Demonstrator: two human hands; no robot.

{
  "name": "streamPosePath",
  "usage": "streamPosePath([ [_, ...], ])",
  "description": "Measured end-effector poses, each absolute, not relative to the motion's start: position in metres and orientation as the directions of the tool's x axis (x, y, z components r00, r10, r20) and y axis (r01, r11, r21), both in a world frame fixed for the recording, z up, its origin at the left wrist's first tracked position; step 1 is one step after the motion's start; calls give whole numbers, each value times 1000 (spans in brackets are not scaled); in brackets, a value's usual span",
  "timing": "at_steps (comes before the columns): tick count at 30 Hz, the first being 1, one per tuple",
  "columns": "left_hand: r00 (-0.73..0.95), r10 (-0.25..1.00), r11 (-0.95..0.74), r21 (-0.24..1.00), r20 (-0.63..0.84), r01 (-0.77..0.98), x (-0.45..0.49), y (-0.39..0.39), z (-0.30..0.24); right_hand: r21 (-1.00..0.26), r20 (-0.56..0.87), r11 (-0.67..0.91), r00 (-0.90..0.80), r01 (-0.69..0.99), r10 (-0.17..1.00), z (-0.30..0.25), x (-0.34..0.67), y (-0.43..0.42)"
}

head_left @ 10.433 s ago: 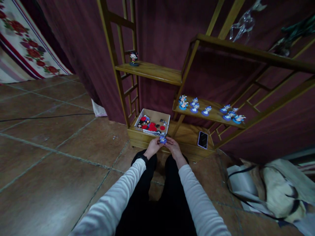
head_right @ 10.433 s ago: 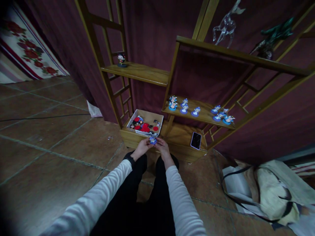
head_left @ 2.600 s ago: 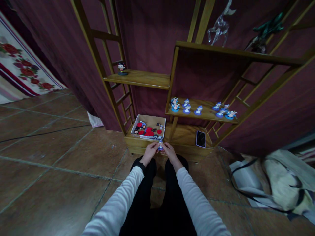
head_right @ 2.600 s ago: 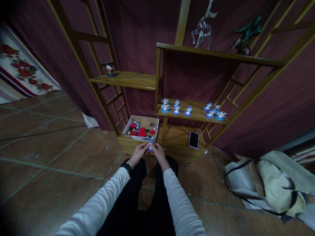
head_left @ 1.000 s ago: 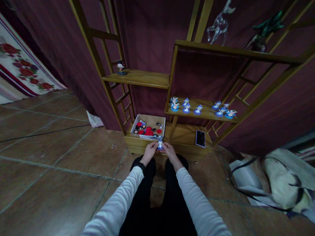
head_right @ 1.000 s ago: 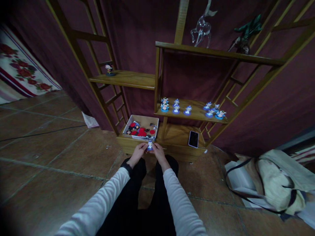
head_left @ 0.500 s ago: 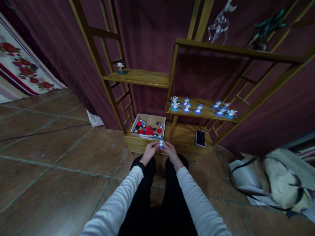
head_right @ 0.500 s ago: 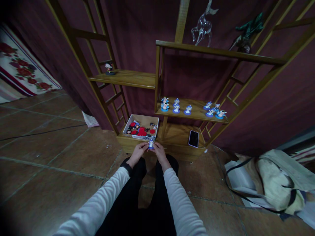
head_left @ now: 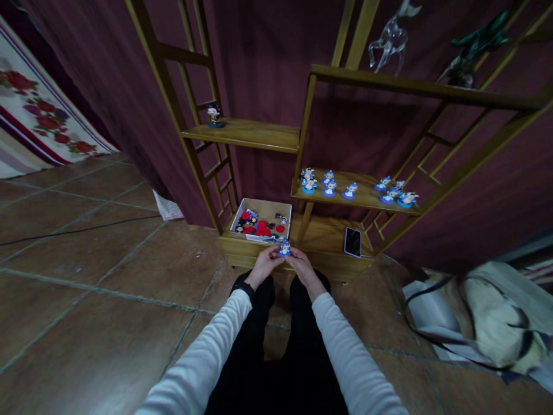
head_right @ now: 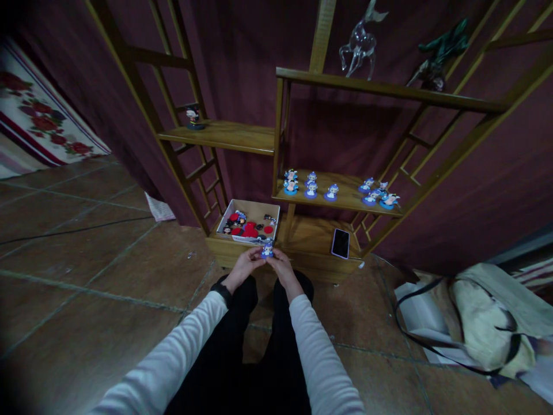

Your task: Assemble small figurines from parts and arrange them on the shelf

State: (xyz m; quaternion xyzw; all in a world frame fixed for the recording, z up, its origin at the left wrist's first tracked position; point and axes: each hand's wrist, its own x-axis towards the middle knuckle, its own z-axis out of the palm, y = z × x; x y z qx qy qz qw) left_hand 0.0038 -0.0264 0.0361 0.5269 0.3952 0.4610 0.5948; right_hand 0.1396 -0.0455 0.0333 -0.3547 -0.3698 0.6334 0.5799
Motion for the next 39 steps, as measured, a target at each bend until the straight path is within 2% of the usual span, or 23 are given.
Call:
streamPosePath([
  [7, 260, 962, -67, 995, 84, -72, 6, -24, 34, -892, 38, -20, -119, -451, 992, 33, 140, -46],
  [11, 276, 948, -200, 971, 159, 127, 4, -24, 33, -896, 40, -10, -103, -444, 994, 32, 140, -46],
  [16, 357, 893, -418, 800, 275, 430, 4, -24, 41, -910, -27, -45, -48, -412, 998, 35, 141, -44],
  [20, 435, 841, -523, 690, 321, 501, 6, -18, 48, -914, -61, -61, -12, -401, 998, 33, 142, -35],
  [25, 495, 820, -567, 532, 288, 629, 6, -7, 54, -933, -66, -65, -8, -355, 998, 23, 147, -14],
  [32, 613, 748, -663, 272, 254, 697, 4, 4, 58, -975, -71, -84, -66, -206, 995, 14, 157, 8],
  [39, 668, 708, -705, 176, 229, 687, 6, 10, 60, -979, -73, -88, -87, -183, 994, 14, 160, 11],
])
